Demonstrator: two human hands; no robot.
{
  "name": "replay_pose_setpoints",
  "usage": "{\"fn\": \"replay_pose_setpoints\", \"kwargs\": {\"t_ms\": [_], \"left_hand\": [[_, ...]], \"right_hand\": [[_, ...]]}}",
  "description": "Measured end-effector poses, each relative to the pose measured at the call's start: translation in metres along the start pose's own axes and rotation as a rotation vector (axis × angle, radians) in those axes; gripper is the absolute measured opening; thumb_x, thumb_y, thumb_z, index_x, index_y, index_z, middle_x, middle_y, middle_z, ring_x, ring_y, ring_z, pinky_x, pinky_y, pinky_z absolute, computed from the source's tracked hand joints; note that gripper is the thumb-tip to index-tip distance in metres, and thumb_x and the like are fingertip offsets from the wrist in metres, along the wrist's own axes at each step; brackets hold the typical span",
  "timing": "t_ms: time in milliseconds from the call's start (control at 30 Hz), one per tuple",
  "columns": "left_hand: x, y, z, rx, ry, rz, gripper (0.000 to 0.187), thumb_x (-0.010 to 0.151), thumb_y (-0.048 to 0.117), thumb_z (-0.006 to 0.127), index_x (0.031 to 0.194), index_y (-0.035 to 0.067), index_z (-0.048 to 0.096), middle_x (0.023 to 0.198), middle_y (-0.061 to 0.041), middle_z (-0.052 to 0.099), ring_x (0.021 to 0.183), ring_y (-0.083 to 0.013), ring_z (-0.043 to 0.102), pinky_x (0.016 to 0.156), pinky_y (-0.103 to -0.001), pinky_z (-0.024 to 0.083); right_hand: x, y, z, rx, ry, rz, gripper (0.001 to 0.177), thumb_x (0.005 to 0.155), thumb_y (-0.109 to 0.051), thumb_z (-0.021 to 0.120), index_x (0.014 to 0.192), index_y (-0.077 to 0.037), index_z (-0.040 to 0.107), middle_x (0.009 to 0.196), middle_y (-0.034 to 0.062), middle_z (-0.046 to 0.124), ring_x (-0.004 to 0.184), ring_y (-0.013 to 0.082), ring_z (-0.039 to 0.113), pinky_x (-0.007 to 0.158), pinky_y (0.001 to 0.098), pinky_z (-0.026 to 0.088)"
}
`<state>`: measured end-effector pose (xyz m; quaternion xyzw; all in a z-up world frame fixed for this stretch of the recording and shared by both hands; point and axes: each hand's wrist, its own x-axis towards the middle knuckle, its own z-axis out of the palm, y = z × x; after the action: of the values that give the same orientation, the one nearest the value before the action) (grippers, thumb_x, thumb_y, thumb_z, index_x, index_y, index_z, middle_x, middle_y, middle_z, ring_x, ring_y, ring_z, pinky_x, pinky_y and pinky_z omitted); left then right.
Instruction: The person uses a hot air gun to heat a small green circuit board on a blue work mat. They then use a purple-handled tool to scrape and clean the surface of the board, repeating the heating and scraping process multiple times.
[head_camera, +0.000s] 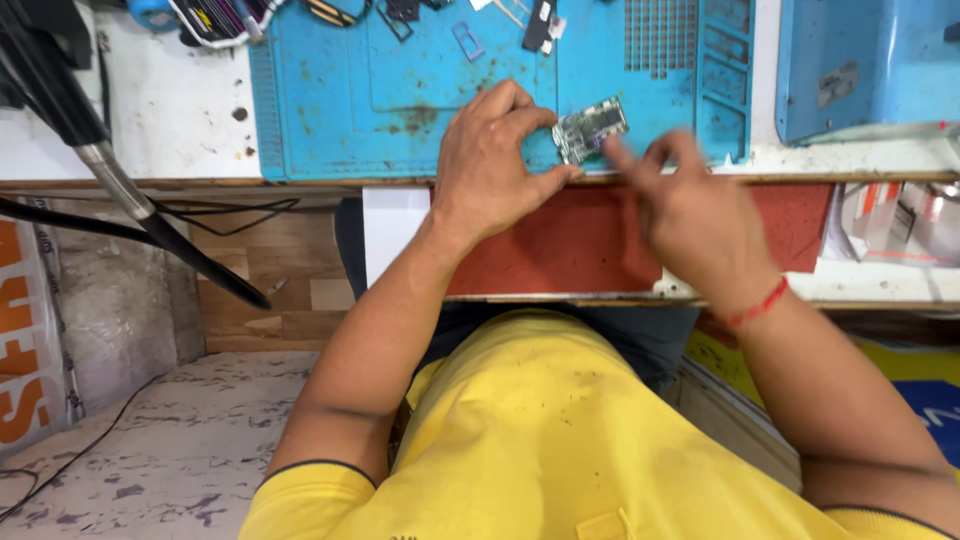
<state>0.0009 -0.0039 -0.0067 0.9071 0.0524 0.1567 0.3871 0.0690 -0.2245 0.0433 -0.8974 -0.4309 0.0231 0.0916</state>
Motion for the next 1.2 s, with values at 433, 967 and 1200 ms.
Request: {"fn": "replay_pose_setpoints", "kwargs": {"t_ms": [433,967,1200], "left_hand": [[0.002,0.0,-0.003,0.0,0.043,0.04,0.047,0.068,0.03,0.095,0.103,0.006,0.074,0.099,-0.007,0.062,0.1,-0.0288,0.063,0.089,-0.042,0.05],[0.002,0.008,-0.008,0.035,0.016,0.067,0.047,0.069,0.034,0.094,0.103,0.009,0.073,0.099,-0.006,0.061,0.098,-0.028,0.062,0.085,-0.042,0.049],[-0.006,0.004,-0.002,0.048,0.039,0.066,0.043,0.071,0.035,0.093,0.099,0.01,0.073,0.096,-0.004,0.059,0.096,-0.0254,0.061,0.084,-0.042,0.049]], "right_hand": [[0.007,-0.014,-0.008,0.033,-0.066,-0.01,0.052,0.094,-0.002,0.061,0.141,-0.02,0.068,0.105,0.0103,0.061,0.062,0.0331,0.064,0.053,0.045,0.053],[-0.017,-0.011,0.01,0.048,-0.017,0.146,0.057,0.093,-0.002,0.063,0.146,-0.025,0.063,0.109,0.0115,0.061,0.057,0.0314,0.063,0.049,0.0449,0.052],[-0.021,-0.011,0.008,0.094,0.012,0.133,0.056,0.094,-0.007,0.065,0.148,-0.02,0.06,0.107,0.0143,0.059,0.064,0.0351,0.063,0.054,0.0459,0.054]]}}
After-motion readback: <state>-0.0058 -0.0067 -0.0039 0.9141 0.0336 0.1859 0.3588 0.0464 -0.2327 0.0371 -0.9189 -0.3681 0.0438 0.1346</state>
